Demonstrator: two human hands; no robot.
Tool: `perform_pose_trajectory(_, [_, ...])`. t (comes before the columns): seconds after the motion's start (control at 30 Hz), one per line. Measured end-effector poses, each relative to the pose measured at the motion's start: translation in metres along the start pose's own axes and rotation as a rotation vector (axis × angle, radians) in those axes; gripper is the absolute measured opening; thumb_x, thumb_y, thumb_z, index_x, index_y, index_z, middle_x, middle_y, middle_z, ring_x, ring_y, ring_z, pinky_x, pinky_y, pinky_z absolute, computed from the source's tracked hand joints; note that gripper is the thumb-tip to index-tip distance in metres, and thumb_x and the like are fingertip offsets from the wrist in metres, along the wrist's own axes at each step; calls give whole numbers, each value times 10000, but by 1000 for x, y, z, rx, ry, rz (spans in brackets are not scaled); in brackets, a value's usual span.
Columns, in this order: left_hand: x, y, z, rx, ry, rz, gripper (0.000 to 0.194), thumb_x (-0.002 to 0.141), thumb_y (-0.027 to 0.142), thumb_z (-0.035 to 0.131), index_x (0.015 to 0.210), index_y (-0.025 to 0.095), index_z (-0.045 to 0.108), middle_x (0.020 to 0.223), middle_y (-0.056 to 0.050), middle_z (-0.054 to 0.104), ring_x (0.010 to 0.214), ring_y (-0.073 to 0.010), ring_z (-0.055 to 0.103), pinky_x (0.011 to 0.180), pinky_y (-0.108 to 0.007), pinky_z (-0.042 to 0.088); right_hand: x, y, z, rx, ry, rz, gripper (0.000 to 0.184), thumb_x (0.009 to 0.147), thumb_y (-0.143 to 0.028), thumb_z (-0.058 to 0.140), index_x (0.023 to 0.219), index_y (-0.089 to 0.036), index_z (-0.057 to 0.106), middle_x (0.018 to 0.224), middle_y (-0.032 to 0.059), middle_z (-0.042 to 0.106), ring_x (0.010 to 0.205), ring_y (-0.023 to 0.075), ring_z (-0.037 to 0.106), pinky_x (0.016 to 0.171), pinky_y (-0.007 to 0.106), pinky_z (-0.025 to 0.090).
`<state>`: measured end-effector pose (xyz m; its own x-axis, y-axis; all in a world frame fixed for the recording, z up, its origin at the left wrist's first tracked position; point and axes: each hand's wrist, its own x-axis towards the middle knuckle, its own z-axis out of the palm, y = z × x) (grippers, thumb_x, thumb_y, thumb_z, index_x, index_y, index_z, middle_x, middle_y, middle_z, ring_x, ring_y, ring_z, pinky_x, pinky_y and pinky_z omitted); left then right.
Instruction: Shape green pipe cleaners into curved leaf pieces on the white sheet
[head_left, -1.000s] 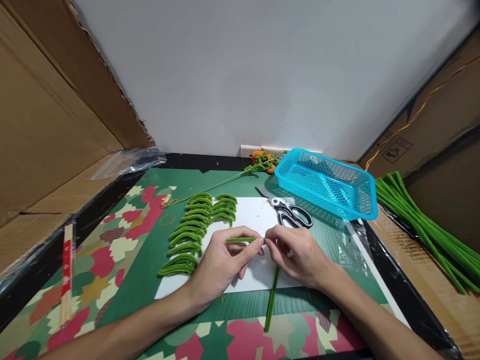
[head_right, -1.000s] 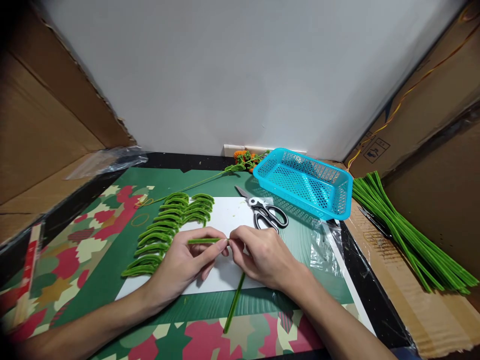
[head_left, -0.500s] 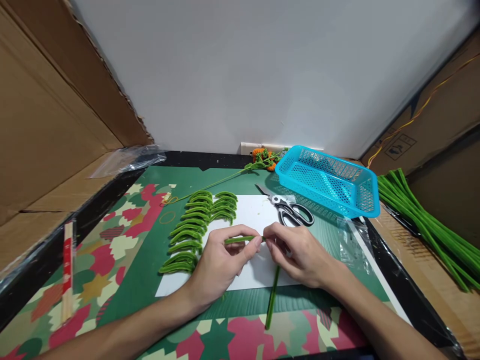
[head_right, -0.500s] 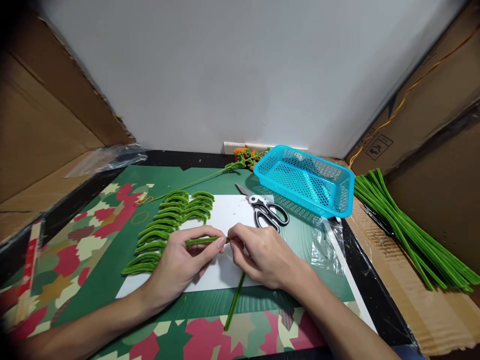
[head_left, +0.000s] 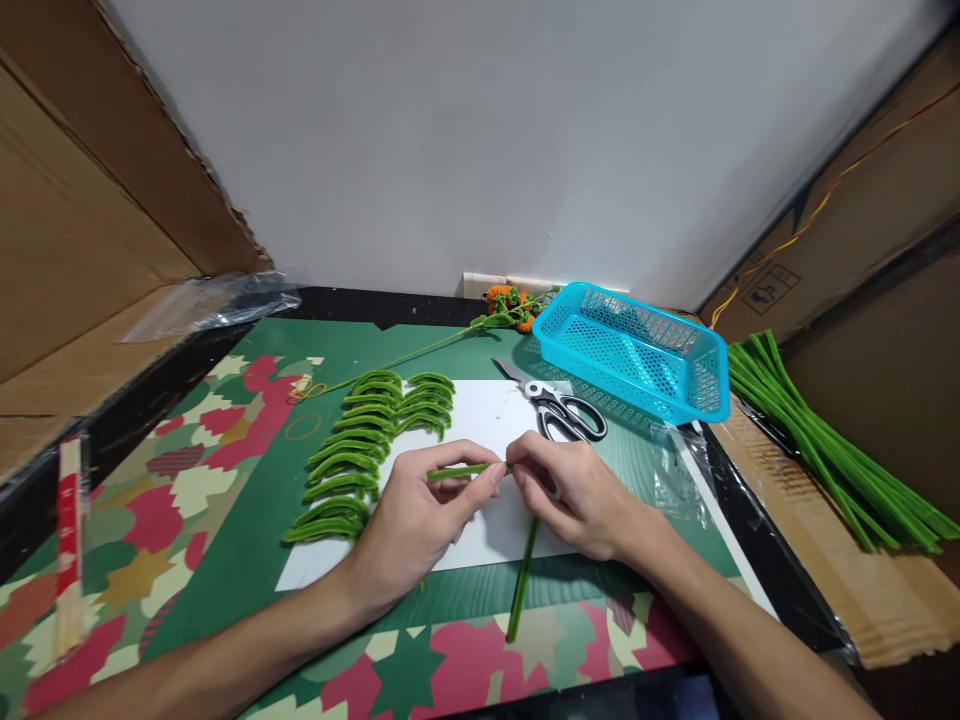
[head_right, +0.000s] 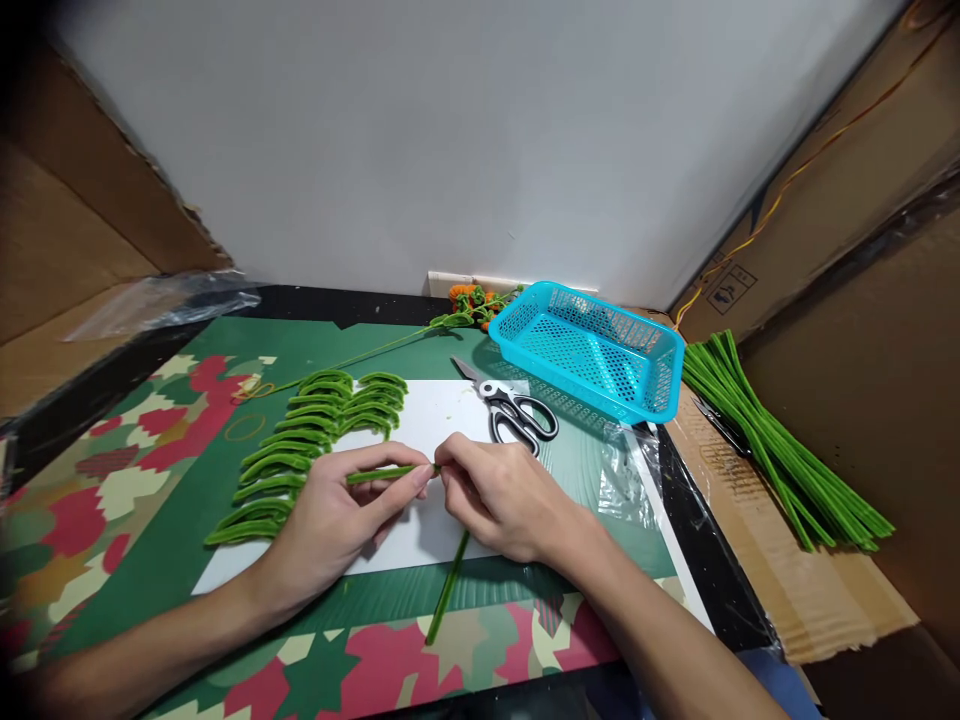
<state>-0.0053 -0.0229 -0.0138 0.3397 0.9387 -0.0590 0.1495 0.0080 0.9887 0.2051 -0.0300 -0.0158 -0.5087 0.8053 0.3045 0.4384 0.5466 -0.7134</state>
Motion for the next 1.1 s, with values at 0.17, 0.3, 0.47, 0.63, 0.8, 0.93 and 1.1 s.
perform_pose_trajectory(0.17, [1,-2,-2,-20,-21,-13,267,872,419,788,911,157,753,670,4,647,428,-62,466,371,-160,385,-1,0,0,55,-11,2,113,992,-142,468,1048,-208,540,777,-15,585,628,134,486,619,250,375])
perform_pose_trajectory(0.3, [2,1,-2,-54,-43,-26,298,904,443,753,895,146,745,627,9,613,415,-61,451,370,-169,376,-2,0,-2,81,-23,4,116,1026,-163,453,1064,-209,552,828,3,620,668,141,519,649,257,402])
perform_pose_trajectory(0.47, [1,4,-4,-158,-111,-17,268,907,401,765,851,140,735,618,13,602,426,-52,465,402,-166,378,-3,-2,-6,219,-46,39,165,1087,-290,456,1047,-201,589,801,0,608,681,139,520,662,262,424])
perform_pose_trajectory(0.63, [1,5,-6,-293,-213,-60,242,901,370,776,846,141,722,676,-7,655,396,-39,469,376,-157,300,-3,-7,-8,545,-86,95,240,1091,-389,494,1020,-185,600,787,5,612,674,132,529,636,251,441])
perform_pose_trajectory(0.8, [2,5,-7,-352,-262,-103,246,908,373,772,866,141,704,679,-5,651,390,-35,465,376,-154,285,-3,-7,-8,638,-108,124,277,1080,-442,518,1009,-185,595,802,14,610,673,136,506,632,263,440])
perform_pose_trajectory(0.93, [3,4,-8,-311,-265,-94,263,918,382,768,864,137,689,694,0,639,434,-39,500,411,-153,321,-3,-6,-7,533,-89,117,283,1087,-444,499,992,-192,586,813,9,617,708,139,530,677,266,447])
perform_pose_trajectory(1.1, [5,0,-9,-319,-281,-82,294,949,425,721,881,142,679,710,3,626,426,-38,485,388,-151,280,0,-6,-3,426,-26,94,264,1073,-428,532,959,-195,585,793,-1,609,712,140,545,688,267,435])
